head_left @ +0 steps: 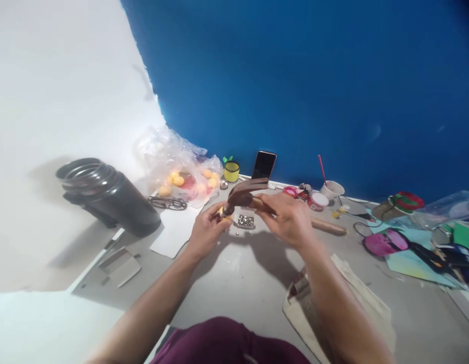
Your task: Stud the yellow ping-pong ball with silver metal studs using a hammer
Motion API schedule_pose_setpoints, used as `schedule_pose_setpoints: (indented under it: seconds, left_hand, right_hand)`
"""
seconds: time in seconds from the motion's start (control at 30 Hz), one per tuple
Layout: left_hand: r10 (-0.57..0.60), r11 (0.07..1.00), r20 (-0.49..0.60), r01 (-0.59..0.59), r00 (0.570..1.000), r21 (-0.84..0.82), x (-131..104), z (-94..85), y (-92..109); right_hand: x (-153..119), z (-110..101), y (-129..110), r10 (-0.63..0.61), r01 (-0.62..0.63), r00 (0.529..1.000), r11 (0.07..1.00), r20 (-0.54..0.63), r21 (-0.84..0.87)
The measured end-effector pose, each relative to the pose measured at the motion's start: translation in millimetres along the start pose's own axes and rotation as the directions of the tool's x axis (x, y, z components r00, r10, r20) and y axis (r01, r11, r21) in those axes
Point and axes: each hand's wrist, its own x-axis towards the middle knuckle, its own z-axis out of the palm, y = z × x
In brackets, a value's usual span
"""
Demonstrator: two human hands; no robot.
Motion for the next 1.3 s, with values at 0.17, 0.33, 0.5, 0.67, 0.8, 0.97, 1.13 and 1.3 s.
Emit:
schedule_pose_setpoints:
  seconds: [0.17, 0.33, 0.5, 0.67, 0.8, 0.97, 1.13, 1.3]
  left_hand:
    - [0.033, 0.996, 0.036, -0.03, 0.999, -0.081, 0, 1.0, 1]
    - [0.007, 0.971, 0.099, 0.016, 0.995, -0.238, -2, 2.0, 4]
    - [0.016, 0.954, 0.111, 0.018, 0.994, -0.301, -3, 1.8, 0]
    - [0.033, 0.966, 0.099, -0.007, 0.995, -0.257, -1, -0.6, -3]
    - [0.051, 0.964, 0.155, -0.008, 0.987, -0.266, -1, -5.4, -1]
    - [-0.059, 0.955, 0.261, -0.021, 0.963, 0.296, -2, -1.2, -2]
    - [0.009, 0.65, 0.281, -0.219, 0.96, 0.728, -5, 14.7, -22]
    - [-0.008, 0.346, 0.332, -0.309, 0.943, 0.886, -10, 23.8, -37]
  right_hand:
    - [3, -5, 9, 0.148, -0.148, 0.989, 0.989, -0.021, 0.017]
    - [9, 1, 44, 0.388, -0.389, 0.918, 0.921, 0.078, 0.004]
    - [8, 36, 75, 0.561, -0.545, 0.787, 0.827, 0.258, -0.137]
    - [5, 57, 82, 0.589, -0.554, 0.729, 0.807, 0.349, -0.205]
    - [6, 57, 77, 0.55, -0.473, 0.767, 0.832, 0.33, -0.288]
    - [9, 34, 50, 0.528, -0.4, 0.757, 0.84, 0.385, -0.366]
    - [1, 26, -2, 0.234, -0.127, 0.803, 0.966, 0.547, -0.227]
    - [-11, 54, -30, 0.193, -0.138, 0.846, 0.98, 0.498, -0.146]
